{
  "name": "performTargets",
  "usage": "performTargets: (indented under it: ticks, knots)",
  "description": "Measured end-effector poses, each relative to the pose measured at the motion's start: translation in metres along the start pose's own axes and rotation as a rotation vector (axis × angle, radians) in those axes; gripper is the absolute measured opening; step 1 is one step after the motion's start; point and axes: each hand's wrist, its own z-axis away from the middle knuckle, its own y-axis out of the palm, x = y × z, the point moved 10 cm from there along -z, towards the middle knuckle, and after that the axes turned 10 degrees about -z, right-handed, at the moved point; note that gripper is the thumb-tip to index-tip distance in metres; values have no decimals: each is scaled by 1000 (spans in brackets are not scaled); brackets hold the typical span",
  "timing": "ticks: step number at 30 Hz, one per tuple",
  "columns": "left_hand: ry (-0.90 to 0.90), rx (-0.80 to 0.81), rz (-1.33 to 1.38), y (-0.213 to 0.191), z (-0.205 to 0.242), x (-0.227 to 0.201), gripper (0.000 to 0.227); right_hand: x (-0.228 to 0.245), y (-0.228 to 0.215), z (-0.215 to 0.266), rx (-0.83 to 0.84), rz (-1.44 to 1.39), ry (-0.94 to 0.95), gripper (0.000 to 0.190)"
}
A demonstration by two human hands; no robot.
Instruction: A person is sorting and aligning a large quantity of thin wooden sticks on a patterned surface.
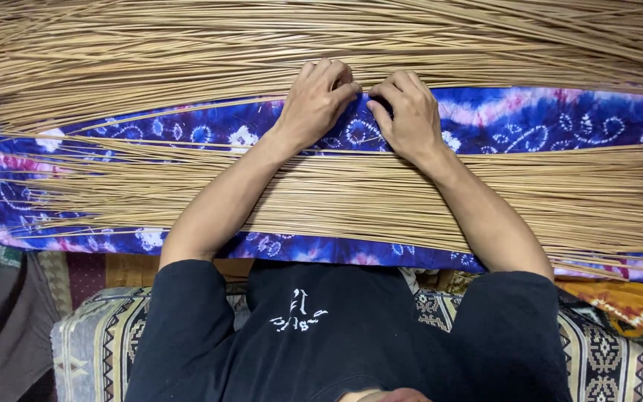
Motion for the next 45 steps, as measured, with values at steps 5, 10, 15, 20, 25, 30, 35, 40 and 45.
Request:
performTargets:
  ticks: [5,10,15,20,25,30,35,40,45]
  knots:
    - [-69,35,-17,11,4,3,18,-4,1,1,29,-10,26,12]
    - [-138,78,14,20,7,10,22,-9,3,4,40,-9,42,14]
    - [-304,-14,302,20,13,34,20,-17,7,7,60,-21,67,16]
    - [-496,-99,544,-7,15,59,12,-20,7,9,57,-31,66,16]
    - [-606,-140,830,-34,6,67,15,-20,6,8,48,-52,57,16]
    - [-785,-83,1033,-15,-4,95,12,-22,6,7,67,-80,70,16]
    - [-935,-324,1145,34,-26,176,15,-22,7,8,70,-119,36,19]
    - [-1144,-591,1494,77,-34,236,5,-24,6,7,72,-145,27,18]
    - [-1358,-553,1535,72,-21,225,95,-33,11,9,111,-164,107,21]
